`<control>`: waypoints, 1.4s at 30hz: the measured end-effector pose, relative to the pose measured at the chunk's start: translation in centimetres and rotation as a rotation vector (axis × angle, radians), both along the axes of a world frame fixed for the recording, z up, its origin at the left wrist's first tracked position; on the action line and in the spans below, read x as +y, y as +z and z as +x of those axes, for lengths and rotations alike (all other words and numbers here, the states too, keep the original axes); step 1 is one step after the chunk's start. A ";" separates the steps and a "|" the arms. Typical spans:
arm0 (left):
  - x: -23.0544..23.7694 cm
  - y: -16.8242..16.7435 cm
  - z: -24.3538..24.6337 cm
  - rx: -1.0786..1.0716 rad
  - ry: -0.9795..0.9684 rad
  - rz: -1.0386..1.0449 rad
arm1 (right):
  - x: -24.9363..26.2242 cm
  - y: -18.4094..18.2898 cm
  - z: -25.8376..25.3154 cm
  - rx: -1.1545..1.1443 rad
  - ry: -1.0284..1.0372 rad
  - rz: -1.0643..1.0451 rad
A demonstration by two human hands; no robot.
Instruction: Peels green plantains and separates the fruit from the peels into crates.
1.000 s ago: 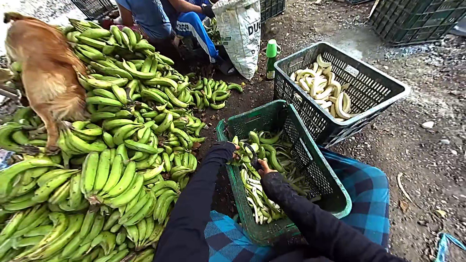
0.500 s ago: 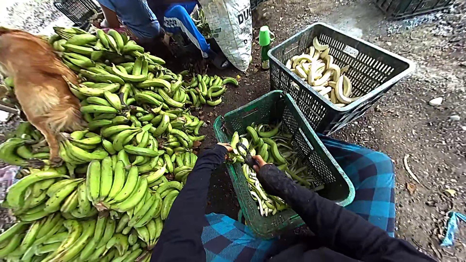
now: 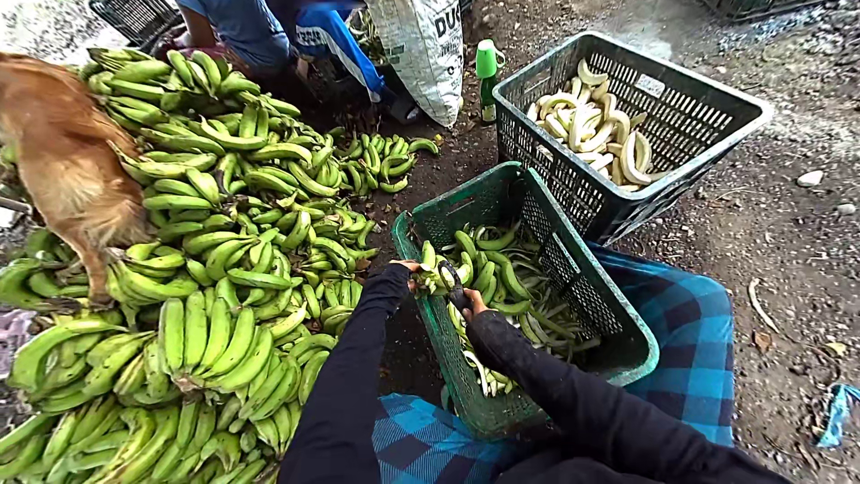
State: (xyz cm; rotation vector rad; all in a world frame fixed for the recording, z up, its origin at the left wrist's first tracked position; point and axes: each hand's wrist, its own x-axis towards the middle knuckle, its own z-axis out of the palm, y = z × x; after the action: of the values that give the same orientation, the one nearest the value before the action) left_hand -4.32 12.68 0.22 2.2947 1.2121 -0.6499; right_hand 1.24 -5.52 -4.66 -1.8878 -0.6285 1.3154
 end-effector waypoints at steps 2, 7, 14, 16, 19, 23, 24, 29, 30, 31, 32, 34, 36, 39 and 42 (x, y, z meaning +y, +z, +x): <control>0.5 -1.6 -0.2 -0.039 0.024 0.039 | -0.4 0.6 -0.2 -0.038 0.036 -0.033; 2.0 -3.0 -1.7 -0.112 -0.117 0.082 | 1.3 0.1 -1.3 -0.090 0.068 -0.121; 3.4 -4.5 -3.0 -0.293 0.059 0.013 | 3.7 -1.2 1.1 -0.074 0.007 0.021; 3.8 -4.8 -3.5 -0.325 0.155 -0.071 | 1.9 -0.3 1.6 -0.104 0.071 0.000; 3.5 -4.5 -3.2 -0.244 0.100 -0.036 | 0.8 0.3 1.0 -0.092 0.184 -0.070; 1.9 -2.1 -2.4 -0.217 0.031 -0.062 | 2.5 -1.0 0.1 -0.067 0.176 -0.062; 2.1 -2.0 -2.8 -0.221 -0.103 -0.002 | 3.2 -2.4 -0.3 -0.059 0.125 0.050; 3.7 -3.8 -3.5 -0.183 -0.067 0.122 | 6.3 -7.9 -0.6 -0.072 -0.037 0.318; 3.7 -3.5 -3.9 -0.177 -0.054 0.149 | 6.0 -6.3 -0.5 -0.035 -0.014 0.223; 3.5 -2.9 -4.1 -0.175 -0.027 0.157 | 5.5 -4.0 -0.6 0.011 0.029 0.095; 3.1 -2.5 -4.5 -0.215 0.003 0.164 | 4.7 -2.2 -1.0 0.039 0.048 0.012; 2.6 -2.7 -5.1 -0.322 0.038 0.172 | 3.4 -0.6 -1.9 0.065 0.018 -0.012; 2.6 -2.9 -5.2 -0.376 0.056 0.155 | 4.3 -0.5 -2.3 0.166 -0.108 0.043; 2.5 -3.1 -5.0 -0.432 0.196 0.095 | 7.0 -2.3 -2.4 0.201 -0.200 0.082; 2.7 -4.2 -5.2 -0.478 0.326 0.077 | 6.5 -2.4 -3.1 0.215 -0.191 0.084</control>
State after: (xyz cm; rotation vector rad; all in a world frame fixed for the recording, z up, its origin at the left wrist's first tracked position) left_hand -9.52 15.38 -3.94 2.0721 1.3357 0.0637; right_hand -1.86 0.93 -7.03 -1.6661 -0.3772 1.3225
